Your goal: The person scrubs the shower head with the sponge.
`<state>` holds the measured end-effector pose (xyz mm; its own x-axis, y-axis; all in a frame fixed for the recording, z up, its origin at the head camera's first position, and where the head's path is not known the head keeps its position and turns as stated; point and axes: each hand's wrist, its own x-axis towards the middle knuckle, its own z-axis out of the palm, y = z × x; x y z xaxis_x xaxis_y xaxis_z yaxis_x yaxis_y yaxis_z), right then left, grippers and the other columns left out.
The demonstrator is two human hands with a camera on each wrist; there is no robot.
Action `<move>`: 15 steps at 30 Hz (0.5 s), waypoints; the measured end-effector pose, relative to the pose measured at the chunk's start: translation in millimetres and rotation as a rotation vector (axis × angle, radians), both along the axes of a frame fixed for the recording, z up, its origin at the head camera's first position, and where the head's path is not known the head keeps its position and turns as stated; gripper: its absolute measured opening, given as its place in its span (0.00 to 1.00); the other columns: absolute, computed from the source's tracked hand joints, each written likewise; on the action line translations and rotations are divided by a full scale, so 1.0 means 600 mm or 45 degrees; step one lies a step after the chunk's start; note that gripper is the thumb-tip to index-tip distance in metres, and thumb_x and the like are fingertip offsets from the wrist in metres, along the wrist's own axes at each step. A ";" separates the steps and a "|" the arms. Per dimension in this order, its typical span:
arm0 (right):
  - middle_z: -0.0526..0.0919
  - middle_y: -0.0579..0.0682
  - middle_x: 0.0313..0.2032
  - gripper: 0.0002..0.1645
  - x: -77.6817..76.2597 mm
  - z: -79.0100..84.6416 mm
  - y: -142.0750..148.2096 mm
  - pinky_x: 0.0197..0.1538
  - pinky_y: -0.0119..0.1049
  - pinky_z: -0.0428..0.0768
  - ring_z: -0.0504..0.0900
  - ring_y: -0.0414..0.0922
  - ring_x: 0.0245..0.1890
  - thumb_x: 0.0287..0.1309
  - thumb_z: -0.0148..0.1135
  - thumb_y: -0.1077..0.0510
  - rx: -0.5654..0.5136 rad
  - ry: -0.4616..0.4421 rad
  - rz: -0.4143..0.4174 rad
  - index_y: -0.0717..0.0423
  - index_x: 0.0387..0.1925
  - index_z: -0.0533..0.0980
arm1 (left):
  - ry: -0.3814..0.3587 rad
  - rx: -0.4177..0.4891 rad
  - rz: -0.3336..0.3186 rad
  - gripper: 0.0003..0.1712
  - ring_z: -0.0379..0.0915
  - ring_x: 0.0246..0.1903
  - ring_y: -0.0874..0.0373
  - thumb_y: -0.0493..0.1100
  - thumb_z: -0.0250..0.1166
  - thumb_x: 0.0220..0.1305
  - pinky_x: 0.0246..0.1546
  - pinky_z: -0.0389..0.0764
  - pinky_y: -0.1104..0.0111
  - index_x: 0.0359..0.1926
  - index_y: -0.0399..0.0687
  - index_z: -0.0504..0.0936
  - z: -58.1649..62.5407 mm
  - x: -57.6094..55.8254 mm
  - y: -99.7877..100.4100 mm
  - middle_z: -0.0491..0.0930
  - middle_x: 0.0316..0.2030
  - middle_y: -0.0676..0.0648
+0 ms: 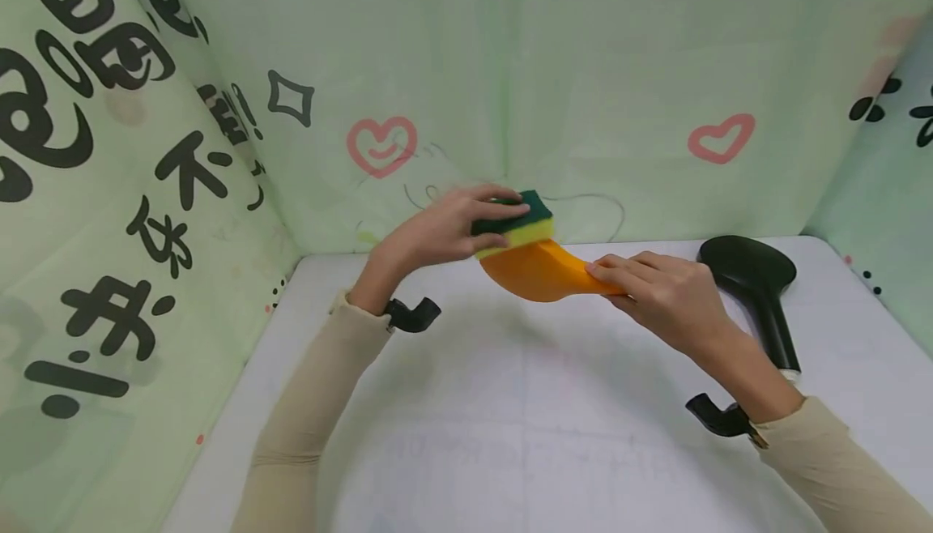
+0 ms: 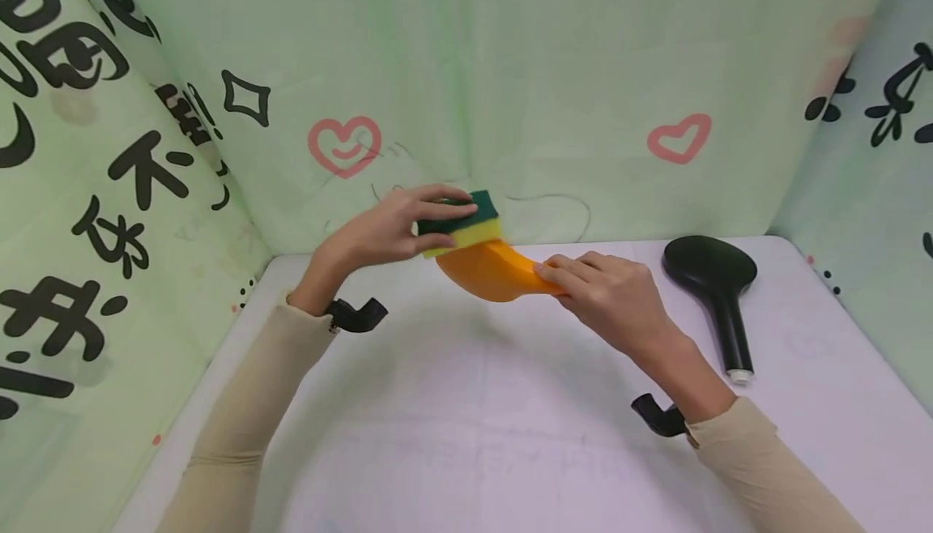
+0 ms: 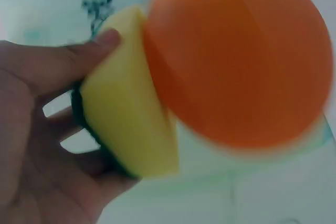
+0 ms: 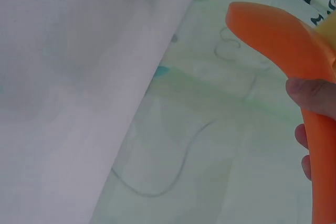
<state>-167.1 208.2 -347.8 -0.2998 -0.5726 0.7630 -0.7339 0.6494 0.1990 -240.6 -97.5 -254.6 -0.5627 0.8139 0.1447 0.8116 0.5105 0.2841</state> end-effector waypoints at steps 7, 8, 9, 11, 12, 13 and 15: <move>0.90 0.54 0.39 0.35 -0.007 0.002 -0.010 0.25 0.45 0.84 0.86 0.54 0.29 0.73 0.42 0.37 0.057 -0.026 -0.029 0.56 0.53 0.85 | 0.059 -0.048 -0.005 0.27 0.64 0.70 0.48 0.44 0.63 0.74 0.70 0.68 0.64 0.71 0.48 0.73 -0.002 0.003 0.013 0.67 0.72 0.42; 0.90 0.54 0.39 0.35 -0.007 0.003 -0.006 0.25 0.46 0.84 0.86 0.54 0.29 0.72 0.42 0.36 0.050 -0.028 -0.039 0.56 0.53 0.85 | 0.032 0.016 0.009 0.27 0.64 0.70 0.49 0.44 0.63 0.74 0.69 0.69 0.65 0.71 0.47 0.73 -0.006 -0.002 0.002 0.68 0.71 0.42; 0.90 0.54 0.39 0.36 -0.006 0.005 -0.003 0.26 0.47 0.84 0.87 0.54 0.30 0.72 0.41 0.36 0.046 -0.036 -0.044 0.56 0.53 0.85 | 0.029 0.059 0.027 0.27 0.65 0.70 0.49 0.44 0.63 0.73 0.69 0.70 0.65 0.71 0.47 0.73 -0.010 -0.004 -0.009 0.68 0.70 0.42; 0.90 0.54 0.38 0.37 -0.002 0.006 0.004 0.25 0.47 0.84 0.87 0.54 0.29 0.73 0.40 0.35 0.020 -0.038 -0.036 0.56 0.51 0.85 | 0.096 0.064 0.050 0.27 0.65 0.69 0.48 0.44 0.64 0.73 0.69 0.70 0.64 0.70 0.47 0.74 -0.016 0.003 -0.012 0.69 0.70 0.42; 0.90 0.54 0.38 0.36 -0.002 0.007 0.005 0.26 0.48 0.85 0.87 0.54 0.30 0.72 0.41 0.35 0.013 -0.048 -0.025 0.56 0.50 0.85 | 0.158 0.032 0.058 0.27 0.66 0.69 0.48 0.44 0.64 0.73 0.69 0.70 0.63 0.70 0.48 0.74 -0.017 0.010 -0.008 0.69 0.70 0.42; 0.90 0.54 0.37 0.35 -0.002 0.008 0.003 0.27 0.48 0.85 0.87 0.53 0.30 0.72 0.43 0.35 0.018 -0.061 -0.018 0.57 0.49 0.85 | 0.244 -0.023 0.058 0.27 0.67 0.68 0.47 0.44 0.64 0.73 0.69 0.70 0.62 0.70 0.49 0.75 -0.017 0.020 0.000 0.69 0.70 0.42; 0.89 0.55 0.36 0.30 -0.003 0.009 -0.002 0.28 0.47 0.86 0.87 0.53 0.30 0.69 0.51 0.39 0.045 -0.088 -0.006 0.60 0.48 0.83 | 0.456 -0.191 0.027 0.27 0.68 0.67 0.47 0.47 0.64 0.73 0.68 0.71 0.60 0.70 0.51 0.75 -0.015 0.044 0.024 0.70 0.70 0.42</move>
<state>-168.7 206.8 -342.2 -0.3537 -0.5973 0.7198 -0.7438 0.6463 0.1707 -214.2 -82.8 -263.7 -0.5151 0.8296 0.2154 0.8346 0.5427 -0.0943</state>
